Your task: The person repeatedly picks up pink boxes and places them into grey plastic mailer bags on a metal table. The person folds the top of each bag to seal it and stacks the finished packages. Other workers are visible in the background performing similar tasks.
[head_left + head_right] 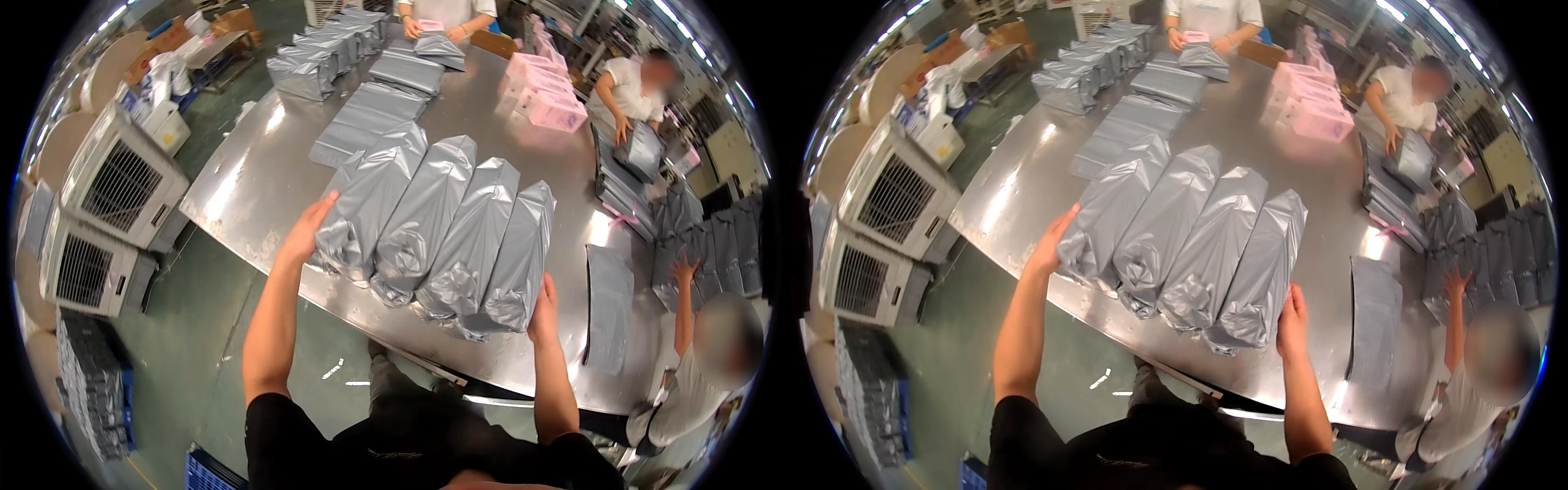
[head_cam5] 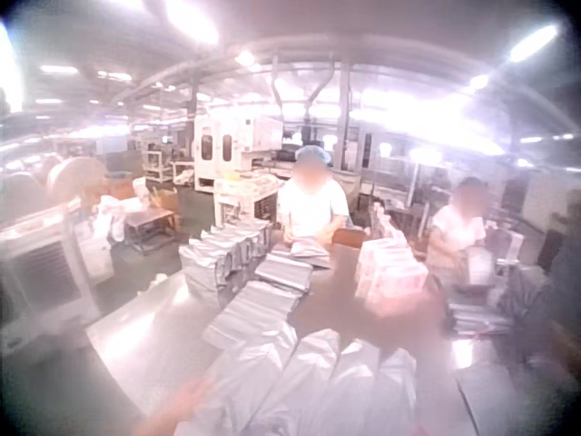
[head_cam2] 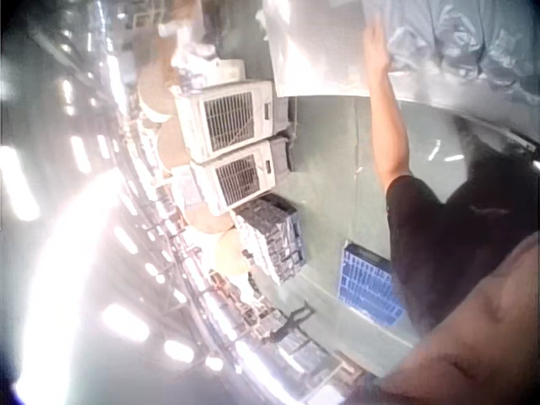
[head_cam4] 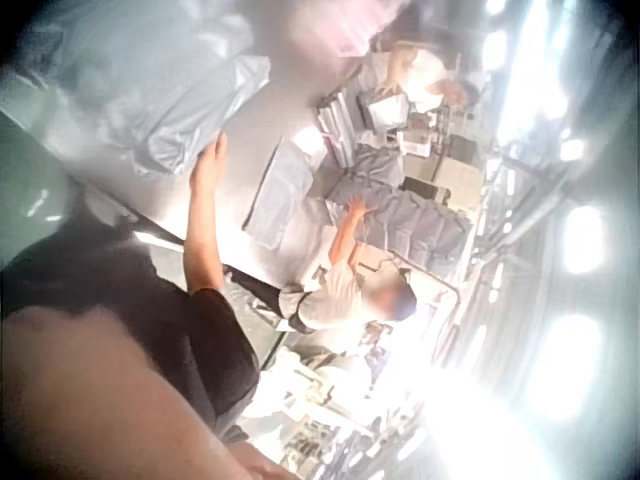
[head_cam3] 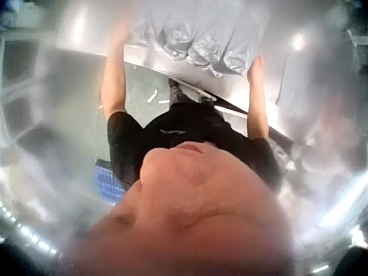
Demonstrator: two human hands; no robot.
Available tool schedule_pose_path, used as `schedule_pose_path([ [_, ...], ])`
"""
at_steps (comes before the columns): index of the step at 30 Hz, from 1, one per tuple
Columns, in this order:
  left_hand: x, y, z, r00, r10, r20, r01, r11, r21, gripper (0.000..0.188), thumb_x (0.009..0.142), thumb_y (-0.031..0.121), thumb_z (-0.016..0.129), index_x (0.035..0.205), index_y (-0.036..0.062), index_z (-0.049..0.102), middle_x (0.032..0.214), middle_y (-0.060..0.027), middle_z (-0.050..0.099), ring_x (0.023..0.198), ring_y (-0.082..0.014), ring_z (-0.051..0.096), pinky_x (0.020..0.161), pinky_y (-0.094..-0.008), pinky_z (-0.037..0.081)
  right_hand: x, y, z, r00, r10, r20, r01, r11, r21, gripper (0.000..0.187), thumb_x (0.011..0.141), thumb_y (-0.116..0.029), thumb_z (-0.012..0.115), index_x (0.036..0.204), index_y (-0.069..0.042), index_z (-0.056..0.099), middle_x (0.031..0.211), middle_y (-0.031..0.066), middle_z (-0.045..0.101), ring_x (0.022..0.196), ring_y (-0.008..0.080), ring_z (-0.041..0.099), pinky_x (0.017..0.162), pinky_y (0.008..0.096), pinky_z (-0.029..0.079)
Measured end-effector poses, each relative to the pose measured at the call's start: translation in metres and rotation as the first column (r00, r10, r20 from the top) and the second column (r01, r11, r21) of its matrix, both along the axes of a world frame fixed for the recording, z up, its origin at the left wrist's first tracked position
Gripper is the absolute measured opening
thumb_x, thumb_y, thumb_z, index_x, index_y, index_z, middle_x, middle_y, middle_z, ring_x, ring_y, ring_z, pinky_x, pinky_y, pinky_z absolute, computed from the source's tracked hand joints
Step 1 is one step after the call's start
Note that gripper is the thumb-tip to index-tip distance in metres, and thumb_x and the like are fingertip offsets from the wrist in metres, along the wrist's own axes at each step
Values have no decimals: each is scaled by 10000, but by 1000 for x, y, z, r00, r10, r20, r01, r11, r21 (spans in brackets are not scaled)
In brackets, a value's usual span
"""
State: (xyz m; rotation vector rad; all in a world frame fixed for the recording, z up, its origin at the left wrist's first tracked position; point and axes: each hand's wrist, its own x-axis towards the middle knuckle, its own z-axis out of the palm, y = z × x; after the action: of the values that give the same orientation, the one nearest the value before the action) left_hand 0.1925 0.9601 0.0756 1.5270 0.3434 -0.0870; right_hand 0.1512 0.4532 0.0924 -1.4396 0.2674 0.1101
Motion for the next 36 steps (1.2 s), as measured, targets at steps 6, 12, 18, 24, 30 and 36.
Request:
schedule_pose_path([
  [6, 5, 0, 51, 978, -176, 113, 185, 980, -75, 640, 1071, 476, 515, 1427, -55, 552, 1365, -147, 636, 1269, -198, 575, 1099, -325, 415, -2, 1, -27, 977, -139, -159, 164, 974, 157, 404, 1098, -268, 441, 1393, -17, 557, 1243, 72, 669, 1077, 177, 647, 936, 335, 530],
  [12, 14, 2, 20, 992, -43, -119, 23, 987, -159, 823, 993, 613, 551, 1493, -35, 470, 1353, -177, 634, 1248, -264, 599, 1089, -375, 433, -16, 31, -12, 985, -152, -87, 171, 935, 310, 418, 1085, -253, 422, 1340, 28, 596, 1232, 112, 681, 1082, 166, 652, 954, 312, 520],
  [18, 24, 58, 45, 1000, -27, 8, 28, 972, -235, 666, 1000, 534, 571, 1366, -23, 556, 1224, -157, 665, 1112, -241, 624, 969, -383, 477, 1, 104, 10, 978, 8, 206, 90, 882, -463, 477, 1112, -335, 393, 1353, 22, 596, 1324, 178, 644, 1350, 292, 511, 1162, 409, 340],
  [24, 36, 71, -3, 997, 65, -37, -70, 987, -148, 538, 1015, 458, 580, 1275, -13, 606, 1123, -134, 680, 1013, -222, 627, 884, -380, 494, 25, 101, 12, 936, 316, 155, -104, 669, -736, 507, 1091, -404, 415, 1291, -2, 650, 1346, 179, 630, 1320, 334, 527, 1159, 475, 327],
  [30, -14, 70, -43, 954, 269, 132, -290, 941, 173, 420, 1030, 382, 588, 1184, -3, 656, 1022, -112, 696, 914, -202, 630, 799, -376, 510, 43, 23, 29, 923, 212, 320, 44, 769, -637, 461, 1005, -432, 615, 1257, -53, 688, 1287, 168, 654, 1149, 363, 639, 954, 418, 532],
  [36, -219, 22, -165, 957, -179, -227, 280, 770, 573, 322, 1046, 306, 597, 1093, 6, 707, 921, -89, 711, 815, -182, 632, 715, -372, 527, 58, -152, -71, 953, 97, 287, 217, 441, -871, 395, 972, -360, 651, 1258, -90, 683, 1281, 131, 648, 1177, 343, 609, 998, 444, 501],
])
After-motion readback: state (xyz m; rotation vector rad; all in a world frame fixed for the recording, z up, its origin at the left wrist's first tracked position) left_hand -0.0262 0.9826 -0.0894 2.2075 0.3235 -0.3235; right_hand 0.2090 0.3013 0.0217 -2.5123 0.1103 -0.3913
